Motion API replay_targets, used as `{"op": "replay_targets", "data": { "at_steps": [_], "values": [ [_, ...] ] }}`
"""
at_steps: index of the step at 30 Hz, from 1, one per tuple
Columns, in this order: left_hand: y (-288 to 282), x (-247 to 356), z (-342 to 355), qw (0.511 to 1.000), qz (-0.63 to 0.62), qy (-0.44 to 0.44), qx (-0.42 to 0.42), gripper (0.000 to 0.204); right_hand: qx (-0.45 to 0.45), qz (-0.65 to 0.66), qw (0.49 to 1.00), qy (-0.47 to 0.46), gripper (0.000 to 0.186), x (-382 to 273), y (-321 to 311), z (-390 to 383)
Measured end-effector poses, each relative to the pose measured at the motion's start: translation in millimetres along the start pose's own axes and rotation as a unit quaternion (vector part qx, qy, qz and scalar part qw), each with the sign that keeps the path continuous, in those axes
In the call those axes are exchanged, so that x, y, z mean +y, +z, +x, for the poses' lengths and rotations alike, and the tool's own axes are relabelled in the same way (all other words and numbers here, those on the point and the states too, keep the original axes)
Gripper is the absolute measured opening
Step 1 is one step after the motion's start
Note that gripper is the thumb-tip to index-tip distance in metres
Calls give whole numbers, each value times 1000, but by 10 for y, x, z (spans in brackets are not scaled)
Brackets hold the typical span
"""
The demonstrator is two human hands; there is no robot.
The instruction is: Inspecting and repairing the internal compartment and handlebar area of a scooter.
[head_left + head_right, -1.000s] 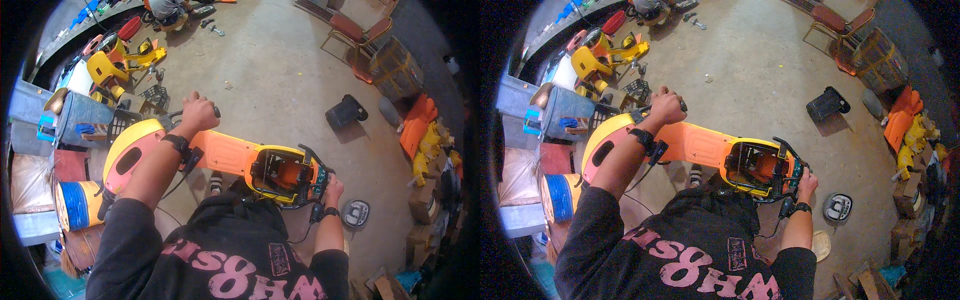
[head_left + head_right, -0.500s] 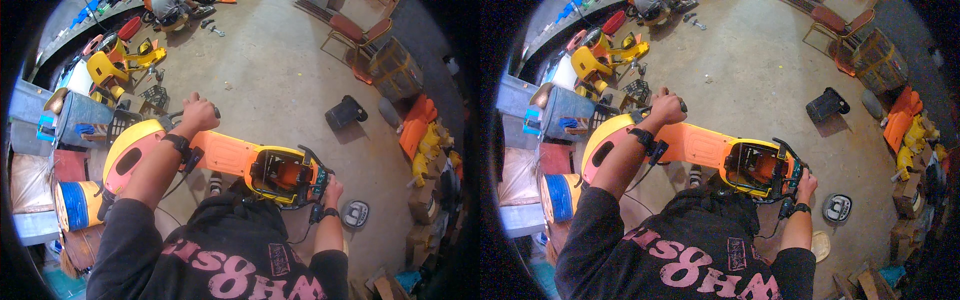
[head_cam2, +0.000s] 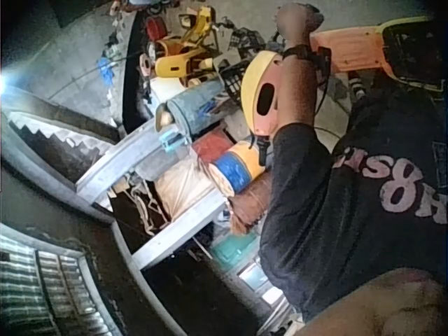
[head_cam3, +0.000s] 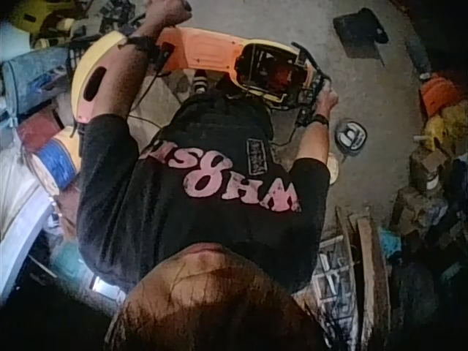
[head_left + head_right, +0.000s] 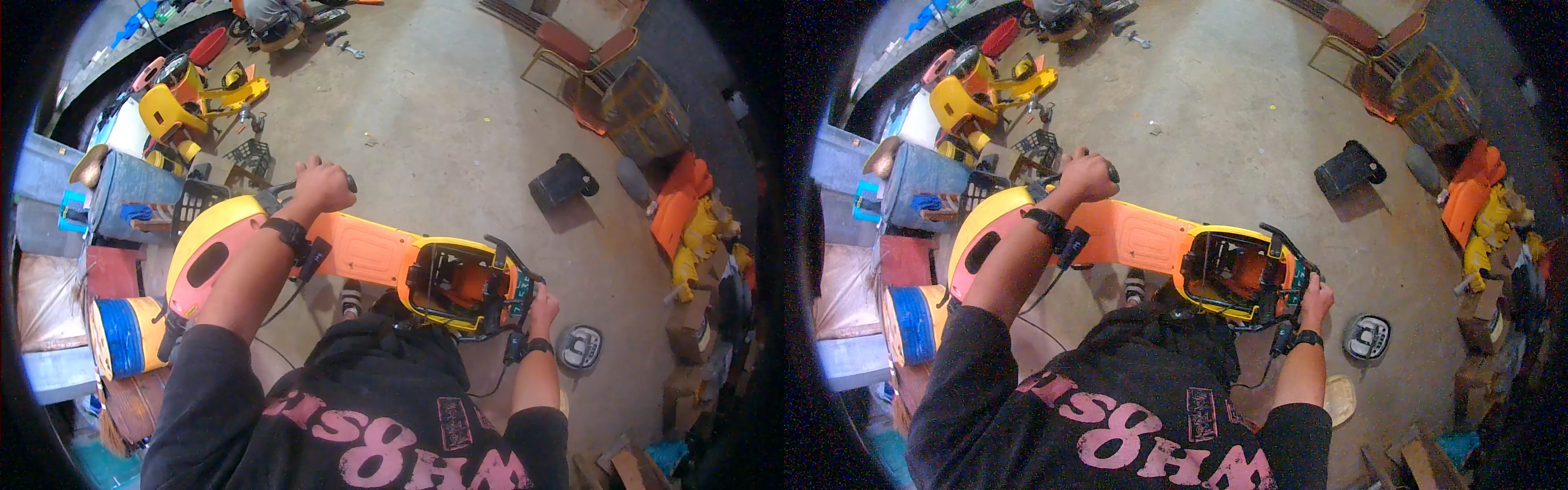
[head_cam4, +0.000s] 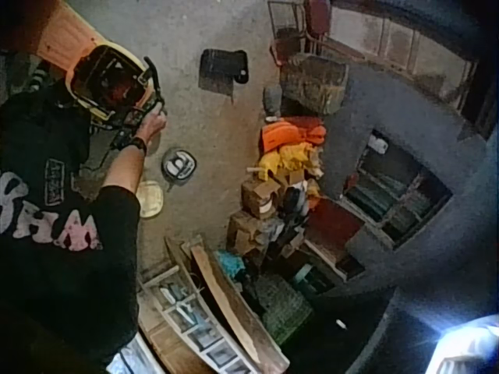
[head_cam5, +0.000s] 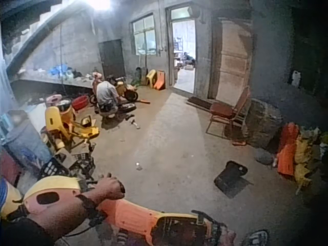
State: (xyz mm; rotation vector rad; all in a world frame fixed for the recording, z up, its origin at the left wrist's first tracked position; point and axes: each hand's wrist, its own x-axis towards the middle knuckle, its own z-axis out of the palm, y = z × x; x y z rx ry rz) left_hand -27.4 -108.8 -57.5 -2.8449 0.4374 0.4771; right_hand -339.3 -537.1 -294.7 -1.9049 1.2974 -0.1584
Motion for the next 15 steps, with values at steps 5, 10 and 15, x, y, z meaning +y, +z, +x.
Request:
{"op": "replay_targets", "data": {
  "at_steps": [5,10,15],
  "values": [
    [-8,16,-7,1000,0,8,11,36,32,27,999,-28,58,85,52,26],
    [45,-37,-13,999,7,18,34,32,7,24,1000,-7,57,-15,44,-6],
    [42,-16,-3,998,-14,36,58,35,21,8,1000,-9,58,62,8,19]
  ]
}}
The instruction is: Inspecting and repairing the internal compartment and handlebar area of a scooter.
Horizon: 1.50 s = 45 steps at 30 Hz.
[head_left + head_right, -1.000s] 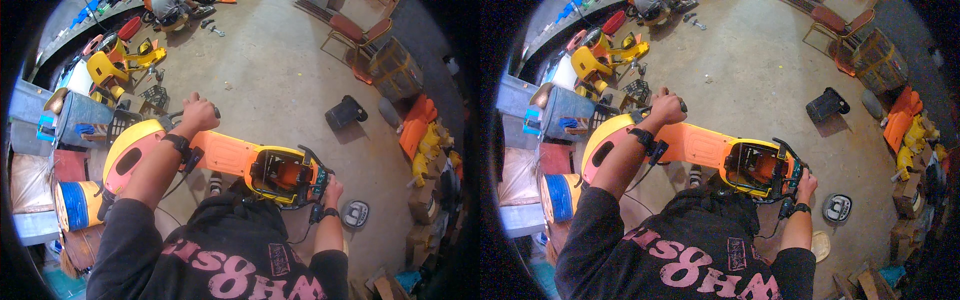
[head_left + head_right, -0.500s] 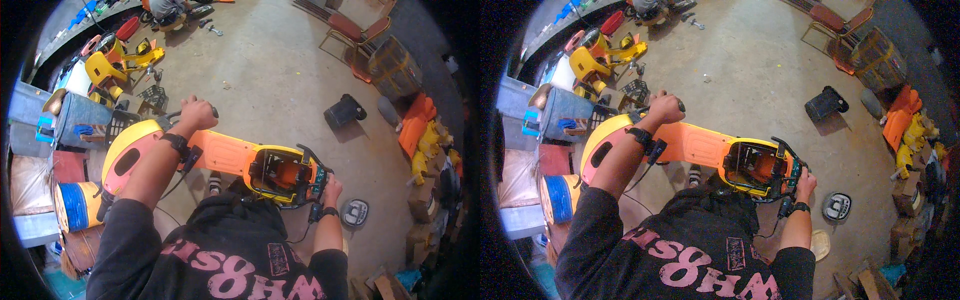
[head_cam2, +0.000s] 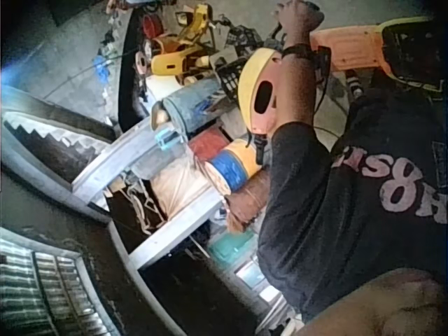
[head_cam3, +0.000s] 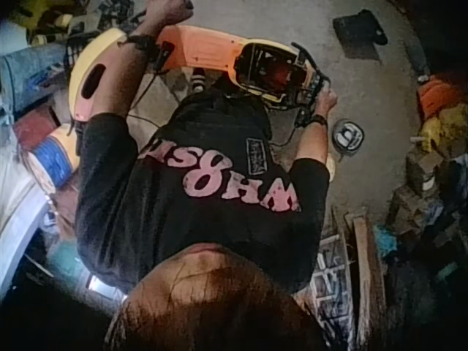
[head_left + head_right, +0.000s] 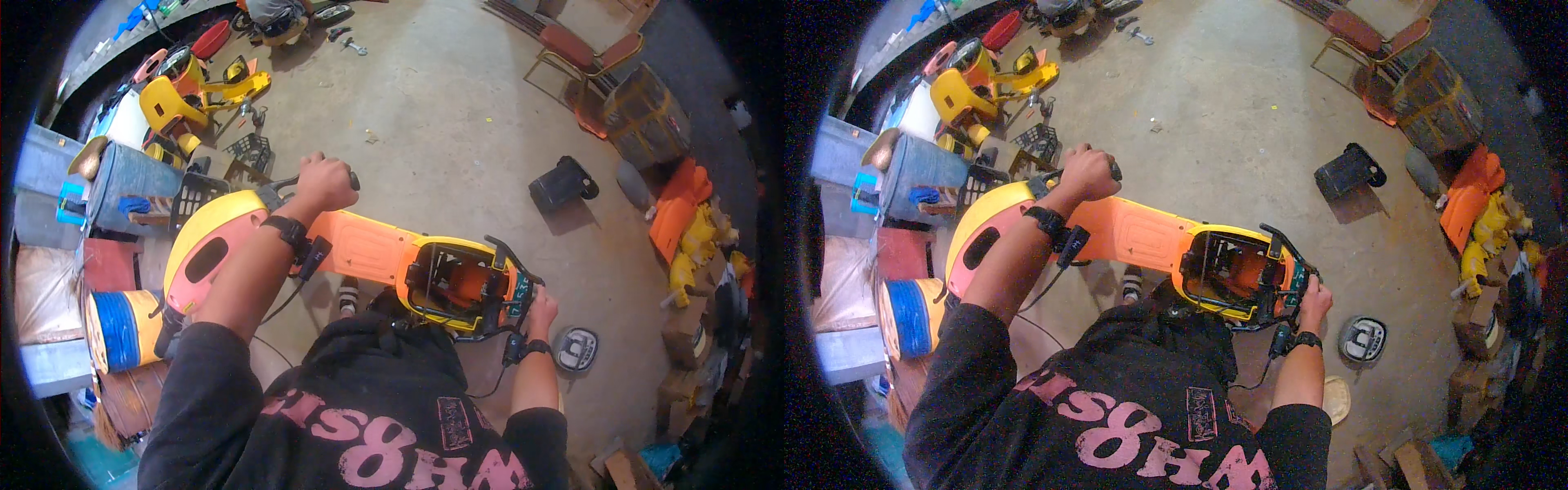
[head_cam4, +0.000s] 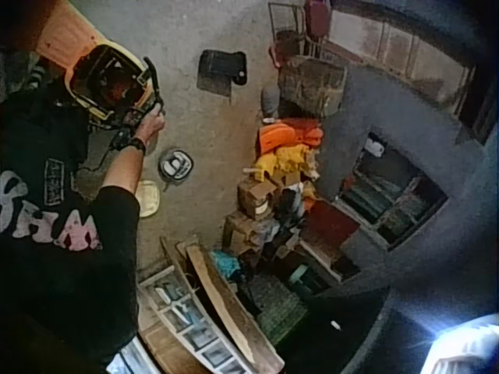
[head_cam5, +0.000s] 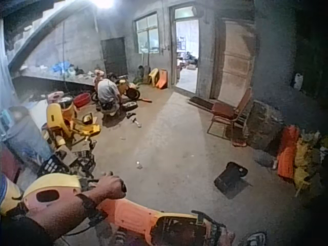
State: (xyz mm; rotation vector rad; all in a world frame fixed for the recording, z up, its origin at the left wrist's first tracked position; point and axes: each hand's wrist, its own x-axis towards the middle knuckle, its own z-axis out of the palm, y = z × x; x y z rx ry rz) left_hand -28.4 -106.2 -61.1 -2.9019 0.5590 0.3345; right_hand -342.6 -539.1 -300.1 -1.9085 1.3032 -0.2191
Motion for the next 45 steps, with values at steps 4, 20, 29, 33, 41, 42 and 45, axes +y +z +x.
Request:
{"op": "replay_targets", "data": {
  "at_steps": [4,20,29,33,41,42,45],
  "values": [
    [-6,-24,-25,1000,-8,-1,10,39,-8,1,1000,2,59,-50,15,-24],
    [21,-35,-25,998,-20,11,51,42,-8,1,1000,1,59,27,52,38],
    [74,-50,-47,993,-28,40,111,32,-14,-3,1000,2,57,38,48,38],
    [51,-26,-49,993,-23,48,108,32,-19,-8,1000,12,57,89,42,72],
    [6,-2,-57,996,-13,32,77,33,1,8,1000,2,58,26,76,12],
    [15,-8,-61,996,-15,28,79,33,-5,11,1000,2,57,1,70,3],
    [13,8,-68,997,-13,22,79,33,-21,8,1000,8,56,-17,40,0]
  ]
}}
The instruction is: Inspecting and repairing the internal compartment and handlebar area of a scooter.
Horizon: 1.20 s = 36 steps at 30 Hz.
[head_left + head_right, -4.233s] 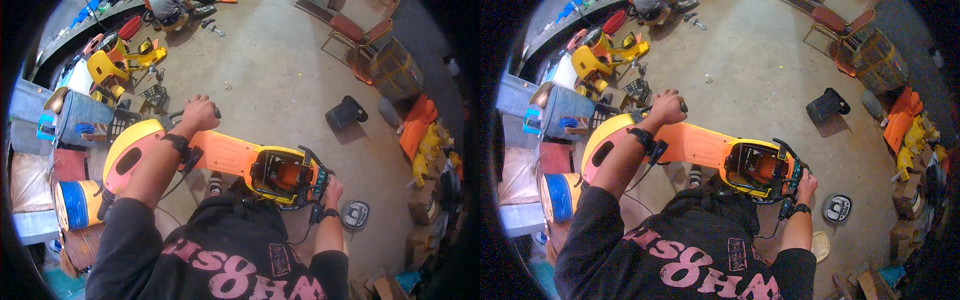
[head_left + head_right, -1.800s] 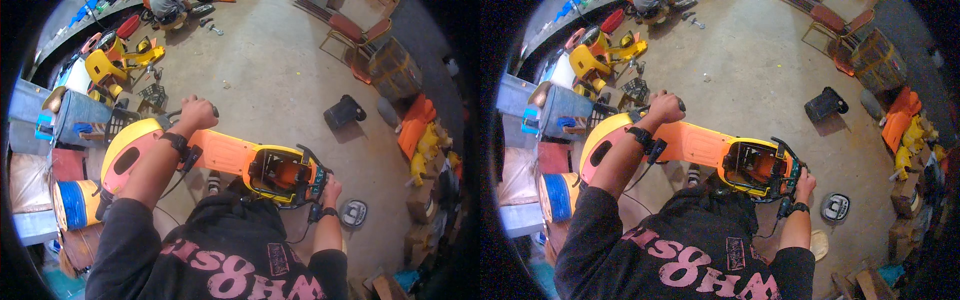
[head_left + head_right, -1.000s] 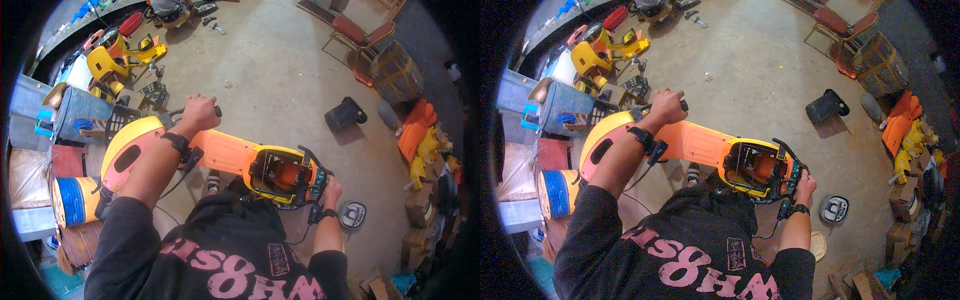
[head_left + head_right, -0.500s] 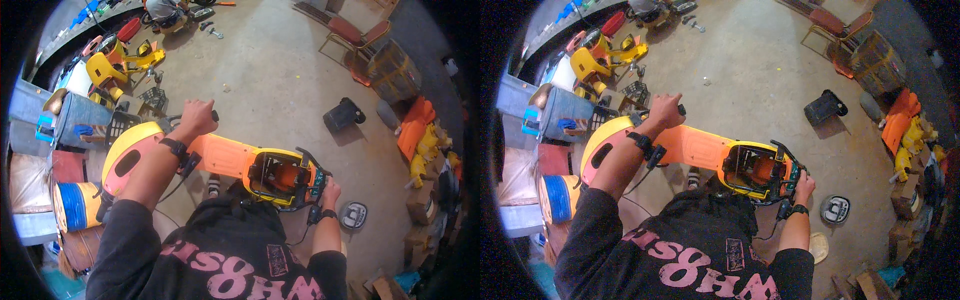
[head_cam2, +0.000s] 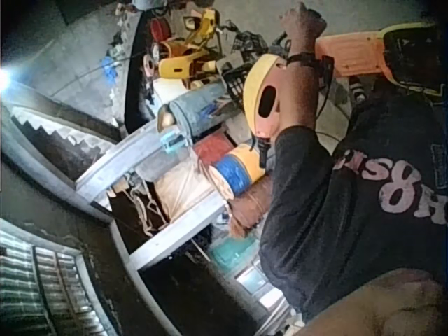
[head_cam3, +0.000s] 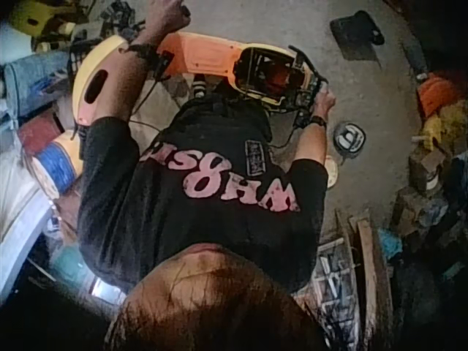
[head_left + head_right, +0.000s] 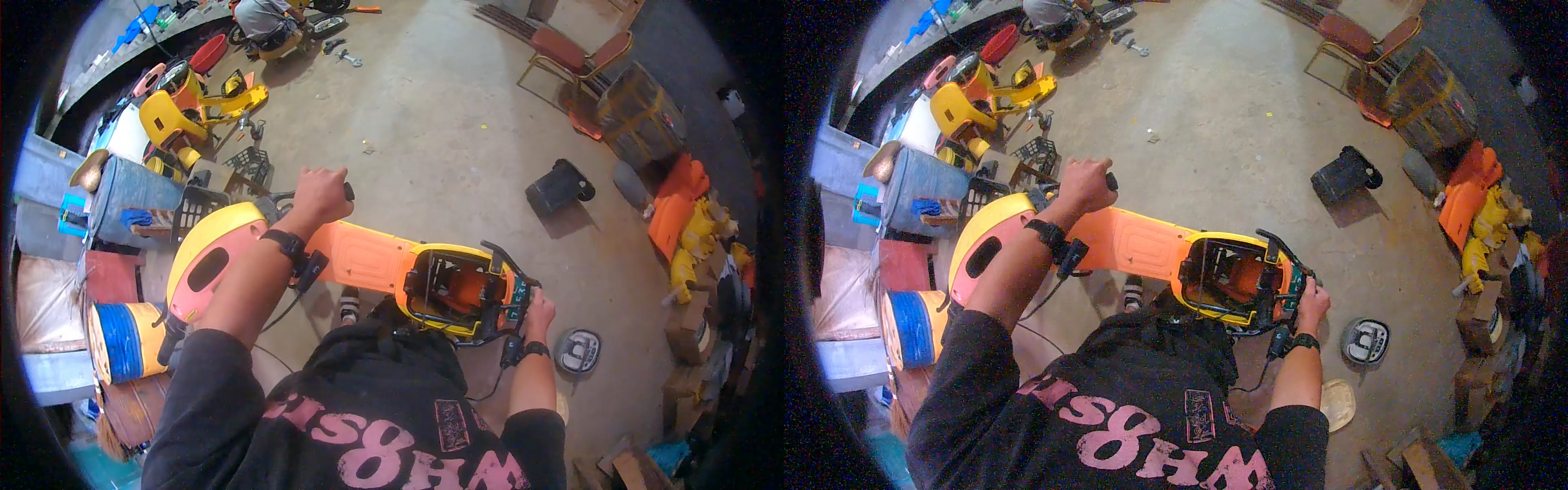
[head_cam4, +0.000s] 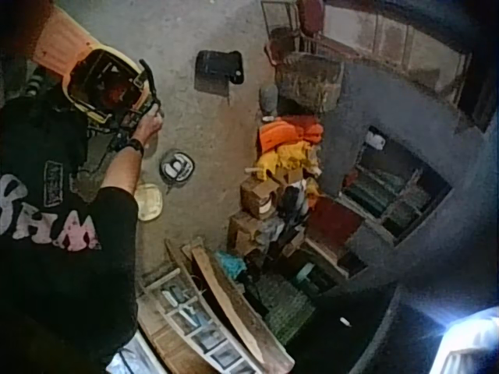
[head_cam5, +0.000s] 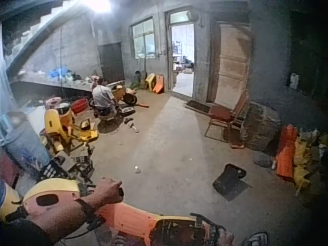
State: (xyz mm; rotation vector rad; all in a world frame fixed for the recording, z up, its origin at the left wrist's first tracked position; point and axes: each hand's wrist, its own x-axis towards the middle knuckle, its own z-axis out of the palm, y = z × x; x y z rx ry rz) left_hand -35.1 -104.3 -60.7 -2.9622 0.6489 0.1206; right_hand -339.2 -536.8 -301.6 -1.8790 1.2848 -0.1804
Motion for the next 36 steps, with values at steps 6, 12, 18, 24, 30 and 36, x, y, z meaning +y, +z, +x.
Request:
{"op": "replay_targets", "data": {
  "at_steps": [6,12,18,24,30,36],
  "values": [
    [37,-11,25,1000,4,-5,-11,31,-1,-26,1000,8,57,22,-18,25],
    [74,-28,46,1000,15,-4,-26,30,1,-32,999,2,59,29,-22,26],
    [89,-41,61,998,18,-15,-58,35,-2,-32,999,11,58,-22,-23,5],
    [13,33,43,997,16,-43,-66,40,-1,-22,1000,9,58,19,-22,22],
    [0,32,64,993,-3,-60,-99,40,4,-24,1000,7,57,65,-17,49],
    [-17,18,62,991,-6,-62,-116,38,-1,-19,1000,-1,57,-28,-14,-9]
  ]
}}
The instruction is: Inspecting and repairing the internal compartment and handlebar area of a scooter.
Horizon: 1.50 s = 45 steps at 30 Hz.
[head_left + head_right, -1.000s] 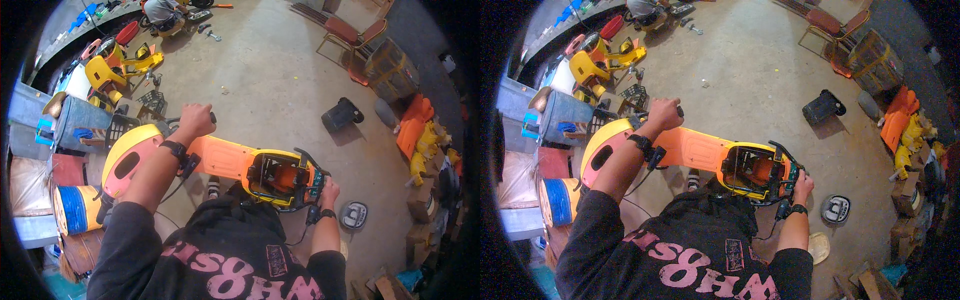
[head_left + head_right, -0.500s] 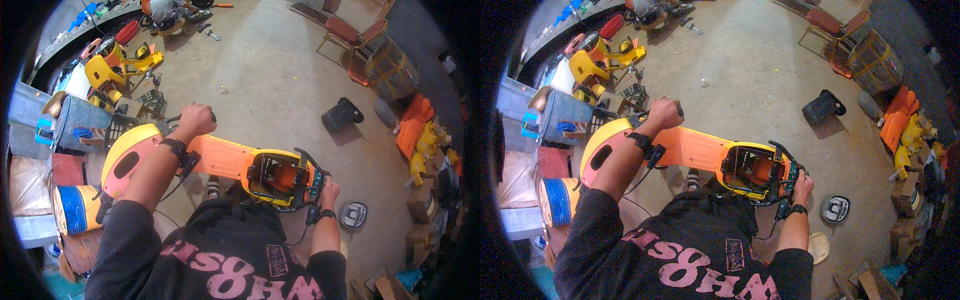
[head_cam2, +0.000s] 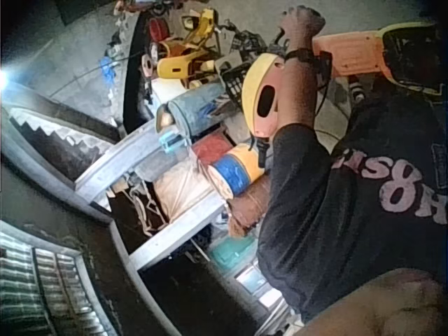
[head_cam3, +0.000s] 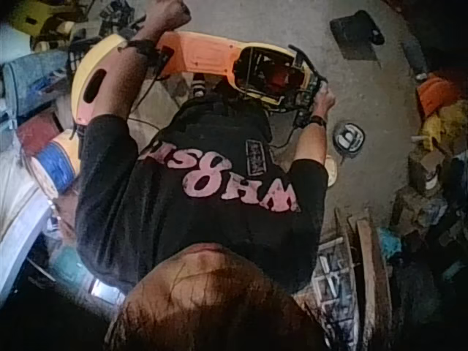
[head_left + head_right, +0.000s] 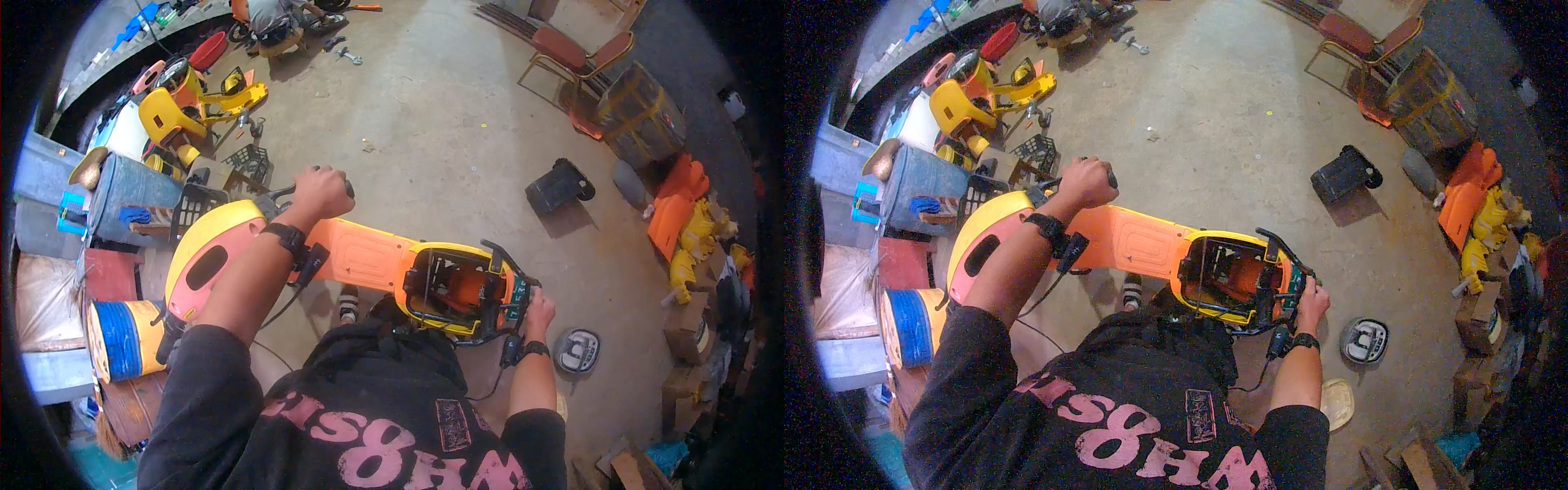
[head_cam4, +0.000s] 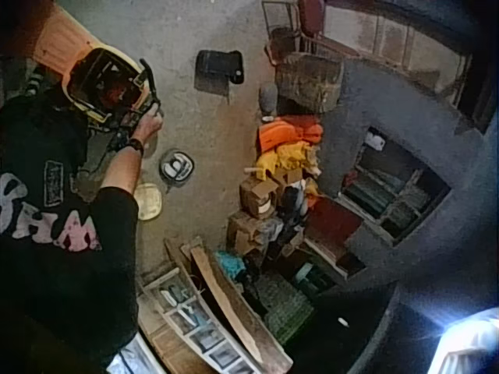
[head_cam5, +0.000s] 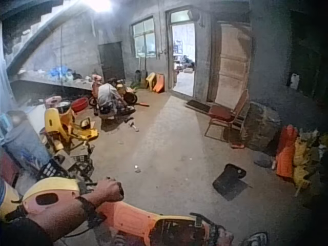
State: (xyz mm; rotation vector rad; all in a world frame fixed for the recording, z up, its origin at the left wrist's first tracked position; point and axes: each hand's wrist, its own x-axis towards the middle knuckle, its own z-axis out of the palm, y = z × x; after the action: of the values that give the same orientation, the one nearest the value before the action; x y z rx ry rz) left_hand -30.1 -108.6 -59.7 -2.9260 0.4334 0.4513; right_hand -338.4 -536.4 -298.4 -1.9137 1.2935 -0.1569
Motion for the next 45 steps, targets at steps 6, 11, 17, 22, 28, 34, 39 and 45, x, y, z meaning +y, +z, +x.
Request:
{"op": "replay_targets", "data": {
  "at_steps": [6,11,17,22,28,34,39,45],
  "values": [
    [28,-14,8,1000,-3,4,31,35,13,4,1000,-3,56,29,-1,11],
    [80,-61,51,999,-13,18,41,37,6,-2,1000,10,56,77,1,50],
    [61,-53,-4,995,-46,31,81,41,4,0,1000,1,55,4,-18,-6],
    [40,-62,-7,991,-57,66,107,36,7,11,1000,1,55,-33,-24,-38],
    [67,-75,17,992,-47,67,97,33,8,12,1000,2,56,85,21,42],
    [78,-64,39,995,-37,57,77,33,10,6,1000,6,56,215,60,132],
    [82,-79,27,997,-28,37,57,35,7,0,1000,8,56,148,80,99],
    [128,-102,65,998,-22,29,43,37,10,1,1000,-9,56,165,71,105]
  ]
}}
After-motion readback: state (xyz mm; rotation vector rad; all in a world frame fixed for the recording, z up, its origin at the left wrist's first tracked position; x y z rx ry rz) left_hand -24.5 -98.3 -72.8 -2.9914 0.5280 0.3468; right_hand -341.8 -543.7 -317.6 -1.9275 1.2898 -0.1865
